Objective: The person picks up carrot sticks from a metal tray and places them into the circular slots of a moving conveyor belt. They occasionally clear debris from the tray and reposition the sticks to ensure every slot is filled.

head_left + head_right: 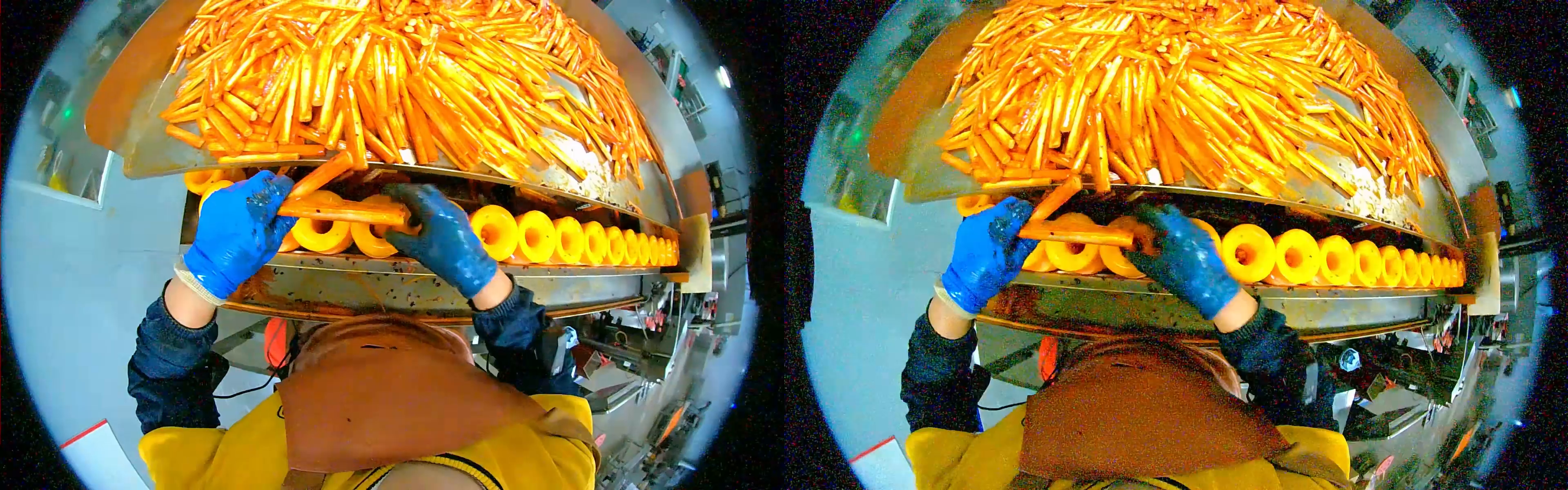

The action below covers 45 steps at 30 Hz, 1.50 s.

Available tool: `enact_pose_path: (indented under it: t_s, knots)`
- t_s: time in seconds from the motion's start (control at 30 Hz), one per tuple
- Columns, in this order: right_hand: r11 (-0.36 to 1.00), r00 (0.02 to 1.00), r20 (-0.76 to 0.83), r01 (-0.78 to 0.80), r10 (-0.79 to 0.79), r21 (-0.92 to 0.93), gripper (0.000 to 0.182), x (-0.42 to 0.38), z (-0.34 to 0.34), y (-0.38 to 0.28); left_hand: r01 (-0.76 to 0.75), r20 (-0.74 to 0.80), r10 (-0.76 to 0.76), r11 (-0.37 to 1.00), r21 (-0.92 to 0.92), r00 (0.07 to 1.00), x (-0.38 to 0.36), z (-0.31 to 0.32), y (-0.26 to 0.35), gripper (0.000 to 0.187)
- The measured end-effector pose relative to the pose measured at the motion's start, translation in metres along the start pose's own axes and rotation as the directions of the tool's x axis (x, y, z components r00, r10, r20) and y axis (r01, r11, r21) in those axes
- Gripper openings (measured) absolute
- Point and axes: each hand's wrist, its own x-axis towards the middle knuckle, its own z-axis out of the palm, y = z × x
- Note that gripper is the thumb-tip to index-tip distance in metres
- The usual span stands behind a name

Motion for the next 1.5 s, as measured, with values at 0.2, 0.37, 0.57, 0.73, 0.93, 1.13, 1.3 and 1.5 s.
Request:
enact_pose_path:
  t_s: [0.2,0.37,0.57,0.73,0.93,1.13,1.3,1.5]
  knots:
    - [0.560,0.961,0.049,-0.200,0.274,0.804,0.030,-0.002,0.014,-0.031,0.034,-0.016,-0.036,0.989,-0.141,0.999,0.001,0.022,0.026,0.043]
    - [0.979,0.983,-0.182,0.035,0.002,0.201,0.019,0.002,-0.031,-0.021,0.281,0.081,-0.286,0.783,-0.555,0.955,-0.004,0.044,0.010,0.024]
    - [0.994,0.998,0.064,0.010,-0.003,-0.108,0.024,0.023,-0.026,-0.017,0.179,0.095,-0.163,0.641,-0.746,0.982,-0.006,0.048,0.008,0.038]
    - [0.834,0.973,-0.231,-0.112,-0.020,-0.541,0.030,0.081,-0.067,0.000,0.388,0.149,-0.393,0.649,-0.655,0.908,0.013,0.016,-0.019,0.037]
    - [0.886,0.963,-0.004,-0.248,0.268,-0.392,0.049,0.144,-0.081,0.052,0.193,-0.347,-0.240,0.967,-0.165,0.907,0.048,0.052,-0.096,0.034]
    - [0.843,0.803,-0.256,-0.521,0.538,0.137,0.039,0.101,-0.117,0.070,0.218,-0.367,-0.219,0.975,-0.045,0.904,0.046,0.072,-0.112,0.039]
    - [0.931,0.937,-0.043,-0.337,0.345,0.138,0.018,0.041,-0.096,0.021,0.241,-0.386,-0.240,0.969,-0.046,0.891,0.046,0.071,-0.110,0.037]
    - [0.840,0.885,0.411,0.386,-0.220,-0.382,0.029,0.050,-0.011,-0.045,0.227,-0.421,-0.225,0.973,-0.046,0.879,0.047,0.073,-0.112,0.035]
